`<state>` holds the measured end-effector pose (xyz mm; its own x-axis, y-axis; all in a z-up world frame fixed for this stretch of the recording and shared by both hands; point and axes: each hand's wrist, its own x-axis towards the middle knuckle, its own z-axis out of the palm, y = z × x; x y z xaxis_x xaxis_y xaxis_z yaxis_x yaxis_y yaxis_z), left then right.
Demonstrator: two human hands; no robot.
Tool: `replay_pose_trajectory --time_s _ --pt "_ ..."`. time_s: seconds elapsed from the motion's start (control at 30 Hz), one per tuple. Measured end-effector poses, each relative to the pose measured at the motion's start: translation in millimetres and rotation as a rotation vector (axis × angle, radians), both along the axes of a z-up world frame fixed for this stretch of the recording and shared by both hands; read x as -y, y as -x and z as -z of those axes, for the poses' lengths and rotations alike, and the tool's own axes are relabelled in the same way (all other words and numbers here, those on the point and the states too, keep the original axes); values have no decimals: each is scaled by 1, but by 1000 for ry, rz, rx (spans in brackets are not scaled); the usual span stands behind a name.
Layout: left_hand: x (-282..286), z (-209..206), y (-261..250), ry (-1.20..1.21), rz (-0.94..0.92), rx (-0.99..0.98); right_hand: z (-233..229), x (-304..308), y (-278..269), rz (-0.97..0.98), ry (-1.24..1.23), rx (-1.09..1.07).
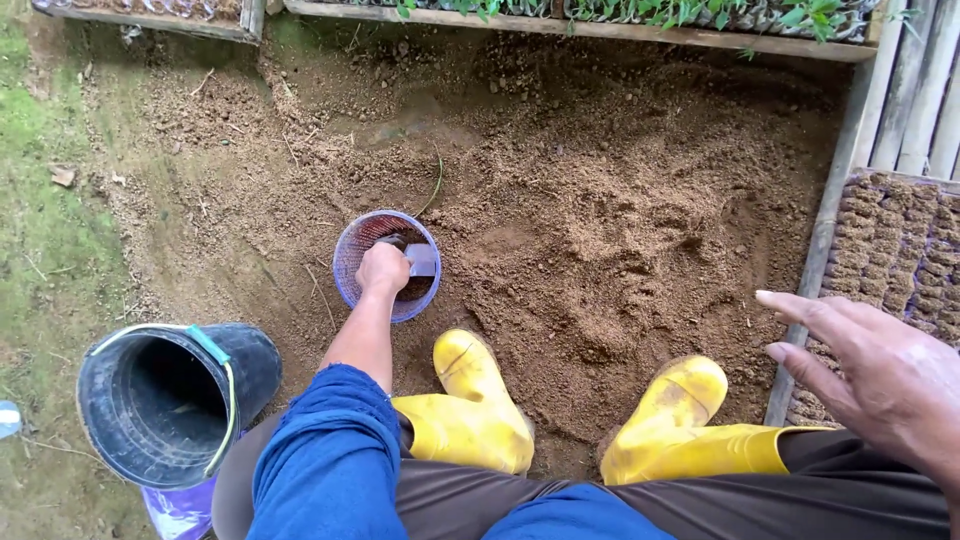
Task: The person sits on the ground and repeatedly fills small transparent plastic pouches with soil using their hands. They then place the filled pouches into a wooden tray next to seedlings.
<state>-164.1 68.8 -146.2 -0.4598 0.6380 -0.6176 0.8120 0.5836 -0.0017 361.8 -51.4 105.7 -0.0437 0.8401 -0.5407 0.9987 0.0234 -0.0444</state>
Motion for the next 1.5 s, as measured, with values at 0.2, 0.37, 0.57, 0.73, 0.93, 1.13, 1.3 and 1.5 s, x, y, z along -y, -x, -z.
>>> replay_pose_trajectory --time_s 0.2,0.37,0.57,0.73,0.93,1.13,1.3,1.5 --pt "0 -6 -4 22 -32 74 -8 6 0 29 -33 -12" --pt "-2 -8 -5 -46 -4 85 -11 9 -2 30 -33 6" --pt "-3 -9 3 -25 -16 32 -16 9 -1 11 15 65" --pt "-5 -40 0 21 -48 40 -19 8 -1 21 33 33" --pt "-26 -110 -27 77 68 155 -28 9 1 65 -20 -121" --pt "-20 -213 -100 10 36 537 -23 7 13 120 -37 -333" --pt "3 -241 -145 4 47 898 -18 8 54 346 -26 -631" --pt "38 -246 -179 -20 197 1246 24 18 100 745 360 -1325"
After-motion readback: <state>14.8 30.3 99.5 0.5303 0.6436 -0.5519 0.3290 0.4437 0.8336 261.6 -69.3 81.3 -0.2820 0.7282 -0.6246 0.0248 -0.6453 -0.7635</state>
